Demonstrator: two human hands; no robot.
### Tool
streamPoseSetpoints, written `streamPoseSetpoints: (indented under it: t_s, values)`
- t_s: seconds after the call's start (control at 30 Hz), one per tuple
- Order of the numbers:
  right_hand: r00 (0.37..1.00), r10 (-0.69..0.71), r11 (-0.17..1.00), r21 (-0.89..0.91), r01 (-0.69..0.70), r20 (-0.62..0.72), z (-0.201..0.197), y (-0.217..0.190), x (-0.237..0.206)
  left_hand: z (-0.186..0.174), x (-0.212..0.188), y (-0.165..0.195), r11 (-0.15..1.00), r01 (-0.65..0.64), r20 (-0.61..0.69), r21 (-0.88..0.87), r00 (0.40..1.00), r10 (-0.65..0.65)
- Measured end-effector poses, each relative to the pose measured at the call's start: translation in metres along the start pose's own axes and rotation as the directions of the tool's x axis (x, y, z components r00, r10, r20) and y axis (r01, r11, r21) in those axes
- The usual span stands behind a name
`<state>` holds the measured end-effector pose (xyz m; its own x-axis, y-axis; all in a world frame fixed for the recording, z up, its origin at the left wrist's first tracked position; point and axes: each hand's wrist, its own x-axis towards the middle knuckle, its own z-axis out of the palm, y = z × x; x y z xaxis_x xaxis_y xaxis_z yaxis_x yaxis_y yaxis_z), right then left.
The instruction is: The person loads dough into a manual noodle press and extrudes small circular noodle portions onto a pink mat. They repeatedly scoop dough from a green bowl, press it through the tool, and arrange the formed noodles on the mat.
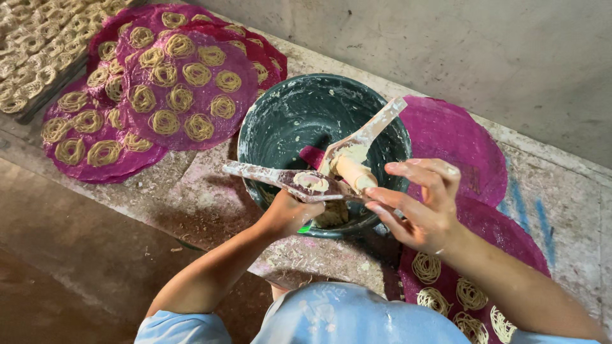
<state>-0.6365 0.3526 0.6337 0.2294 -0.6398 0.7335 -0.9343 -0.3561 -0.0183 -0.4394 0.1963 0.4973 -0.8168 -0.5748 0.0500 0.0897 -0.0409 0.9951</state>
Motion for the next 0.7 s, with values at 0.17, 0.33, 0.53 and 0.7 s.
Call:
streamPoseSetpoints:
  t_s: [0.17,0.33,0.53,0.7]
  values:
    - [0.998,-0.004,0.996,-0.089,-0.001,-0.058,0.009,-0.011,0.009,0.004,0.000,-0.002,0.989,-0.135,-0.020,0.054,0.991,0.136]
    - [0.996,0.083,0.995,-0.046,-0.085,-0.041,0.012,-0.014,0.006,0.003,0.000,-0.006,0.997,-0.072,-0.039,0.011,0.997,0.073]
    - [0.911,0.413,0.826,0.426,-0.369,-0.013,0.000,-0.010,-0.010,0.003,0.003,-0.005,1.000,0.012,-0.078,0.010,0.997,-0.011]
    - [0.794,0.607,0.650,0.596,-0.473,-0.032,-0.003,0.009,-0.033,-0.009,0.002,-0.002,0.974,0.050,-0.176,0.221,0.984,-0.011]
